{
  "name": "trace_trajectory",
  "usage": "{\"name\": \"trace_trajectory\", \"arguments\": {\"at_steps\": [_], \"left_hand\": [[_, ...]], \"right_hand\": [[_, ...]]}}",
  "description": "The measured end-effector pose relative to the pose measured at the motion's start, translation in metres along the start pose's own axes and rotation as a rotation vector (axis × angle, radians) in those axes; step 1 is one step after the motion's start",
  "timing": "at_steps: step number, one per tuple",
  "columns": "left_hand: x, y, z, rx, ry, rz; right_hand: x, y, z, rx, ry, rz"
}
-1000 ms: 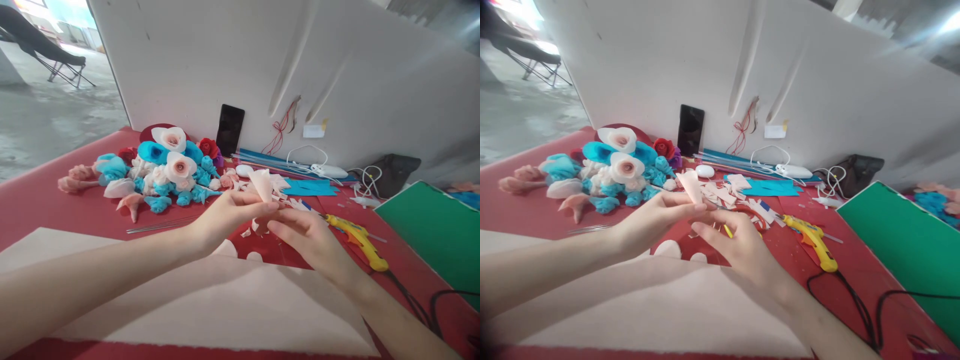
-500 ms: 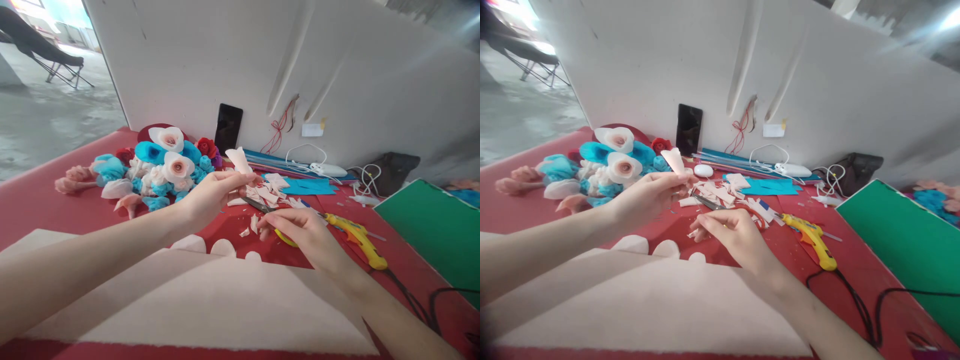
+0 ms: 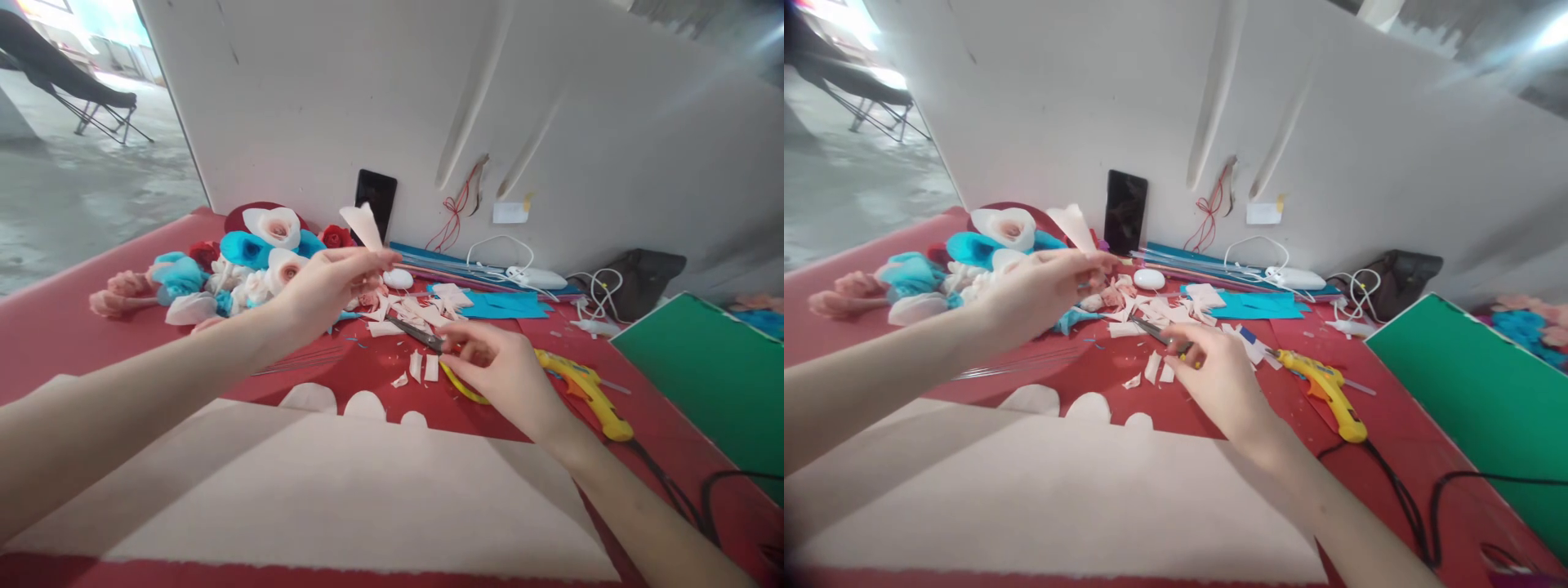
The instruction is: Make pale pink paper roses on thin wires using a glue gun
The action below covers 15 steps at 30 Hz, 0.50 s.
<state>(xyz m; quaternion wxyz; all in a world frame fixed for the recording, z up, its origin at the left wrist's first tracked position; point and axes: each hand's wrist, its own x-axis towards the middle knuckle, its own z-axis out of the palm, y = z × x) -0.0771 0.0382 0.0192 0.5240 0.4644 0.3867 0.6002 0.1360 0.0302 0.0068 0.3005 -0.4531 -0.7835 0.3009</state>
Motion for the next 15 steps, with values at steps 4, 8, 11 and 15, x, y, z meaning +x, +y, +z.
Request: {"name": "trace_trajectory", "arguments": {"at_steps": [4,8,11,15], "left_hand": [[-0.020,-0.010,0.021,0.070,-0.130,-0.106],[-0.037,-0.016,0.035,0.121,-0.262,-0.169],[-0.043,-0.015,0.038,0.177,-0.298,-0.153],[-0.047,-0.013,0.038,0.223,-0.330,-0.070]], "right_hand": [[-0.004,-0.010,0.000,0.058,-0.034,-0.062],[-0.010,-0.017,0.002,0.138,-0.082,-0.063],[-0.012,-0.018,0.003,0.181,-0.092,-0.069],[-0.013,-0.019,0.003,0.216,-0.064,-0.140]]}}
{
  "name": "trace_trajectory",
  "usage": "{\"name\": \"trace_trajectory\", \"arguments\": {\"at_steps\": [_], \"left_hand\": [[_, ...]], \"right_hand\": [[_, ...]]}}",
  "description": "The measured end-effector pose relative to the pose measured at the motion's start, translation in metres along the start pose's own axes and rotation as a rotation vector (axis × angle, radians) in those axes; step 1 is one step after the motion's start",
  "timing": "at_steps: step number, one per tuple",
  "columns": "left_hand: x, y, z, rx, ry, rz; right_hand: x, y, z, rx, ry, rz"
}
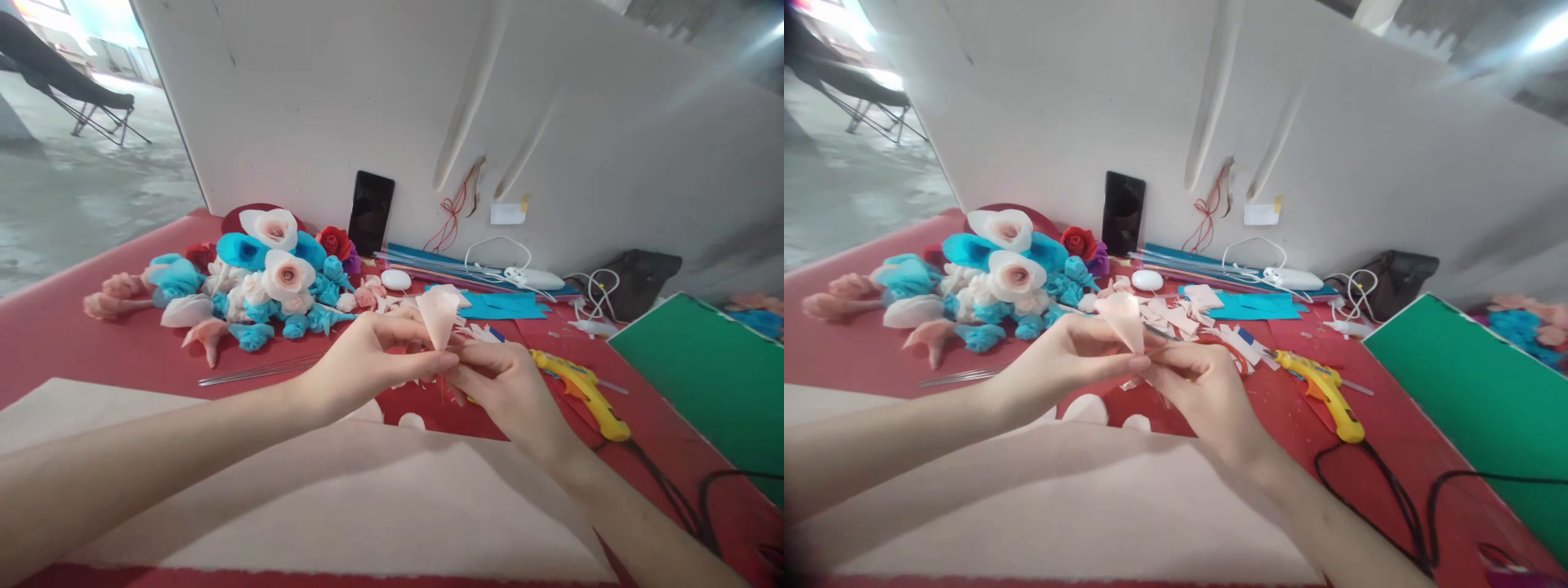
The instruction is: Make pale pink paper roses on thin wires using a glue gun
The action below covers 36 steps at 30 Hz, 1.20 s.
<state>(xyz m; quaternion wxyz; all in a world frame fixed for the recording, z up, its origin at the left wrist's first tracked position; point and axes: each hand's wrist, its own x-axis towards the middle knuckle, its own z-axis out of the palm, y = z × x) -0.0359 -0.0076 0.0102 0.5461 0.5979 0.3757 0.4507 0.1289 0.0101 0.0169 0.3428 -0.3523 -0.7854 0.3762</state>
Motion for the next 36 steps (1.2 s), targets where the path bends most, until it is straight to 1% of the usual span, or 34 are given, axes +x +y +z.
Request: {"name": "trace_trajectory", "arguments": {"at_steps": [3,8,11,14,18,22,27,29,31,34,36], "left_hand": [[-0.002,0.000,0.001,0.055,0.012,0.082],[-0.003,0.001,0.001,0.232,0.118,0.342],[-0.004,0.002,0.000,0.344,0.116,0.458],[-0.005,0.003,0.000,0.416,0.108,0.546],[-0.007,0.006,0.000,0.499,0.126,0.609],[-0.007,0.011,0.000,0.507,0.125,0.601],[-0.008,0.017,-0.002,0.402,0.134,0.546],[-0.008,0.019,-0.002,0.348,0.165,0.493],[-0.007,0.021,-0.002,0.300,0.231,0.414],[-0.006,0.023,-0.002,0.239,0.307,0.327],[-0.003,0.022,-0.002,0.202,0.312,0.305]], "right_hand": [[0.000,0.000,0.000,-0.011,0.038,-0.080],[-0.001,0.007,-0.001,-0.077,0.125,-0.216],[-0.003,0.010,-0.002,-0.118,0.163,-0.279],[-0.005,0.010,-0.003,-0.146,0.166,-0.334],[-0.006,0.009,-0.005,-0.191,0.127,-0.349],[-0.001,0.014,-0.009,-0.221,0.042,-0.349],[0.007,0.033,-0.010,-0.285,-0.041,-0.307],[0.009,0.043,-0.011,-0.340,-0.061,-0.274],[0.011,0.053,-0.015,-0.410,-0.077,-0.237],[0.014,0.062,-0.021,-0.506,-0.058,-0.181],[0.016,0.062,-0.025,-0.537,0.002,-0.149]]}}
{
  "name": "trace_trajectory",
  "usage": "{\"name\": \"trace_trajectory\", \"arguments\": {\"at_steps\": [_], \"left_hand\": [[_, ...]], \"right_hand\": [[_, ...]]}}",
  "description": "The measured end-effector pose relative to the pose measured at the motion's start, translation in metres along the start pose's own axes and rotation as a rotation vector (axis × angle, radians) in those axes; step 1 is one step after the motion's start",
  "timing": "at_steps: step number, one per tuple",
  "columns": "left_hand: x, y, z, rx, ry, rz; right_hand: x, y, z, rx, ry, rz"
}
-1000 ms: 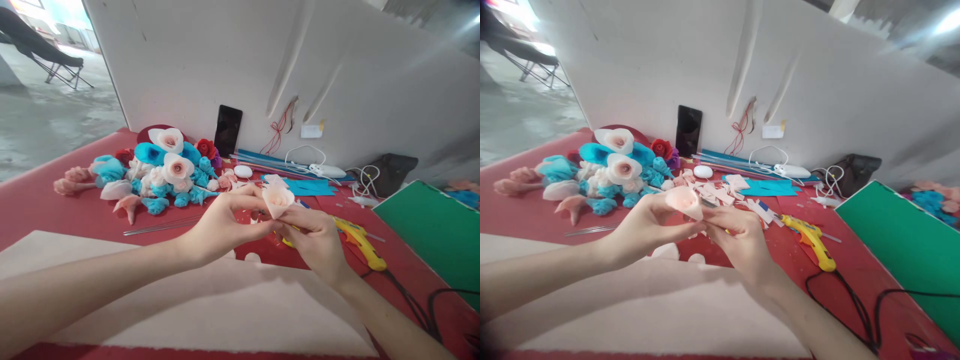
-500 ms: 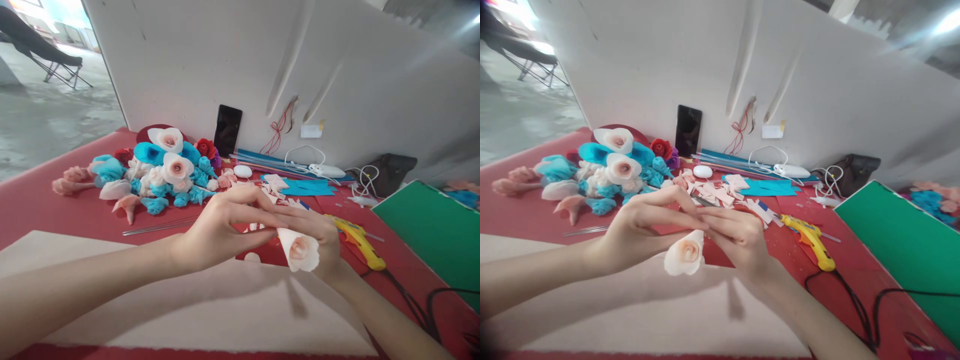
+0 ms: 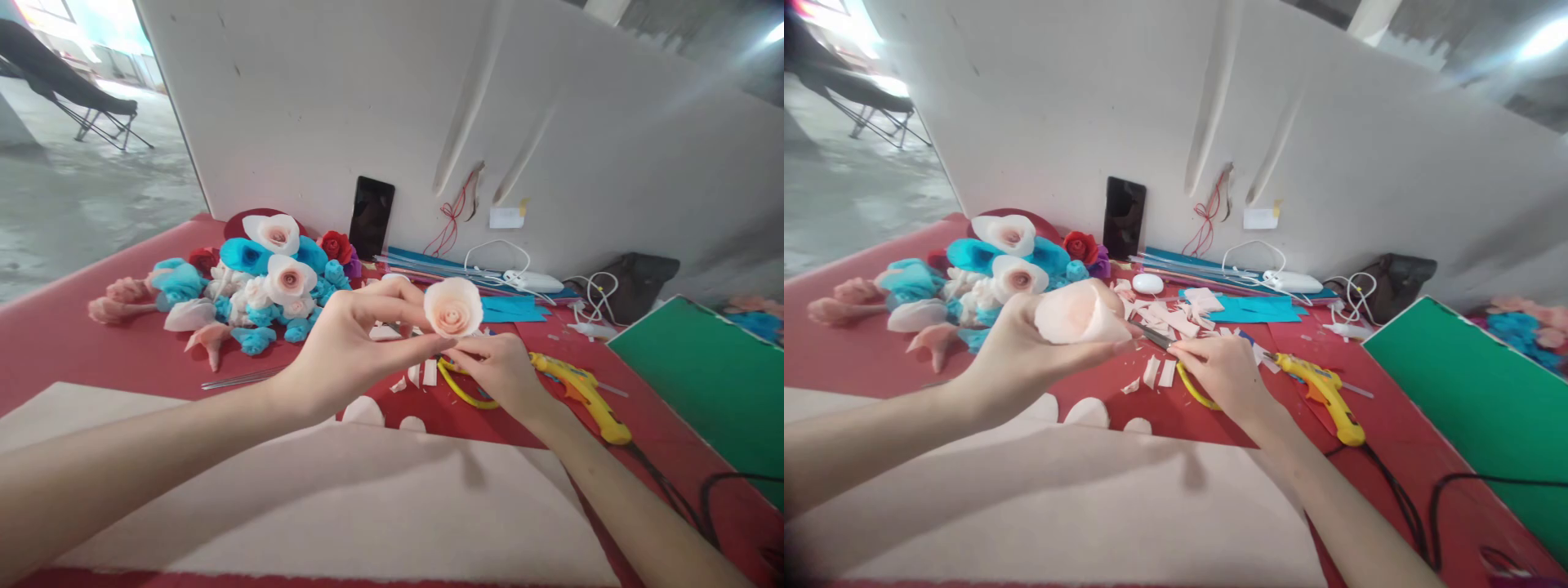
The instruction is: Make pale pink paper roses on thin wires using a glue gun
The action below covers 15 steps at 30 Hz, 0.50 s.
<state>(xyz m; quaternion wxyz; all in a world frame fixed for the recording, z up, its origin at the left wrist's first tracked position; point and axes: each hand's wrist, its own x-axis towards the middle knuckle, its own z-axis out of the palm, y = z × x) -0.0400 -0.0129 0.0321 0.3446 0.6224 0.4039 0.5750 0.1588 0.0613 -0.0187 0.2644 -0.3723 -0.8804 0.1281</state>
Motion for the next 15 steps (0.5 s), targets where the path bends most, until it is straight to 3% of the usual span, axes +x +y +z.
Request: {"name": "trace_trajectory", "arguments": {"at_steps": [5,10,15], "left_hand": [[0.003,-0.008,0.002,-0.078,-0.031,-0.093],[0.000,-0.015,0.004,-0.119,-0.112,-0.159],[-0.006,-0.015,0.008,-0.135,-0.162,-0.137]], "right_hand": [[0.003,-0.019,-0.011,0.084,0.129,0.057],[0.001,-0.052,-0.018,0.309,-0.028,0.008],[-0.006,-0.063,-0.021,0.456,-0.050,0.010]]}}
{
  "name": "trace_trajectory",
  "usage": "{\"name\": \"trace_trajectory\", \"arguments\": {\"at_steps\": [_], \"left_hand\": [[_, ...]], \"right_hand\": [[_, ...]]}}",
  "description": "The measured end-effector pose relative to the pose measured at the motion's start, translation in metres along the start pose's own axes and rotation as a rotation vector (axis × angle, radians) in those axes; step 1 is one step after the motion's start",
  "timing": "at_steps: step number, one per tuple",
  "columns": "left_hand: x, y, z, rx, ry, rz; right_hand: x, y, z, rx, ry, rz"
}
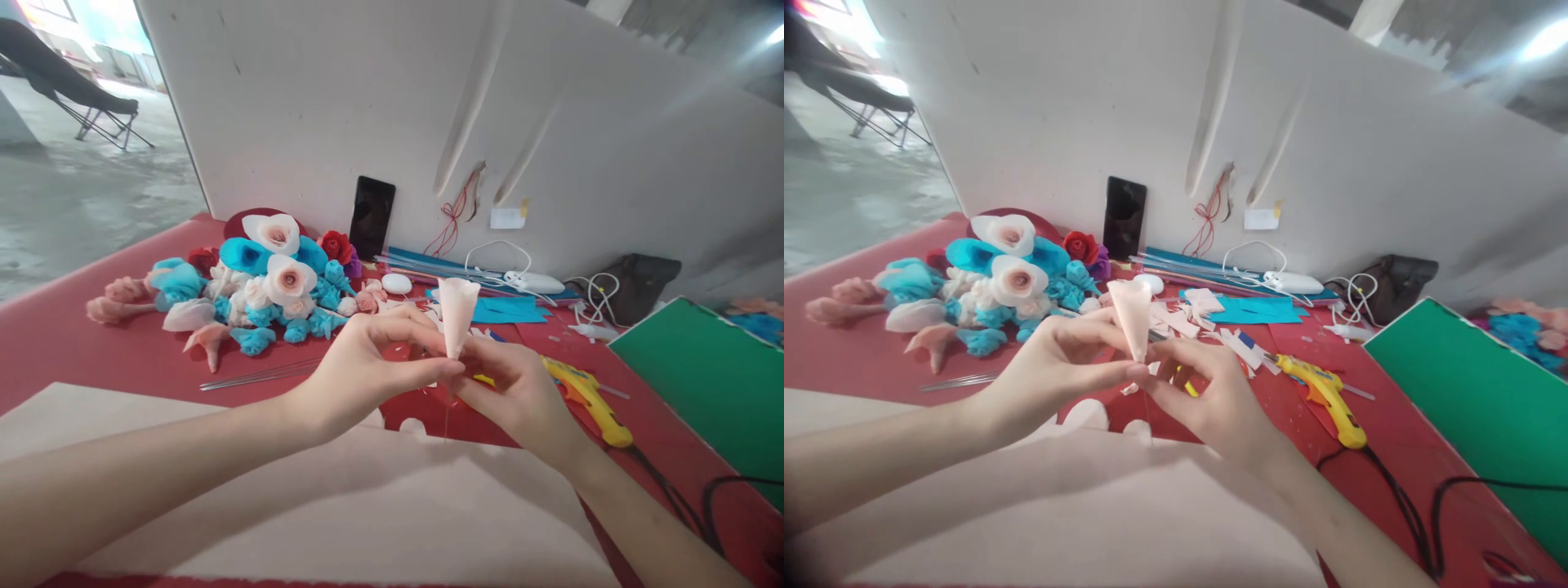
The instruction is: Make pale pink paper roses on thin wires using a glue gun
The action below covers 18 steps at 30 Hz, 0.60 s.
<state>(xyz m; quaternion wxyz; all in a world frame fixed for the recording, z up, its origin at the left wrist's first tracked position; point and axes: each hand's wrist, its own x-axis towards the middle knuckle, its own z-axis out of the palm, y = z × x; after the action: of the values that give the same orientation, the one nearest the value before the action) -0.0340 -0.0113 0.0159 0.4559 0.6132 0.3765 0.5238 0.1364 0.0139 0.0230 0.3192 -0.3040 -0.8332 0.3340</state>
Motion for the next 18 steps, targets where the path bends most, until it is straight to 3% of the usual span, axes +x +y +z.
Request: {"name": "trace_trajectory", "arguments": {"at_steps": [11,18], "left_hand": [[0.0013,-0.0061,-0.0023,0.049,0.000,0.058],[0.0034,-0.0011,-0.0038,0.079,-0.014,0.147]], "right_hand": [[-0.0008,0.0002,0.0064,-0.031,0.143,-0.051],[-0.0004,0.0003,0.0065,-0.046,0.131,-0.086]]}}
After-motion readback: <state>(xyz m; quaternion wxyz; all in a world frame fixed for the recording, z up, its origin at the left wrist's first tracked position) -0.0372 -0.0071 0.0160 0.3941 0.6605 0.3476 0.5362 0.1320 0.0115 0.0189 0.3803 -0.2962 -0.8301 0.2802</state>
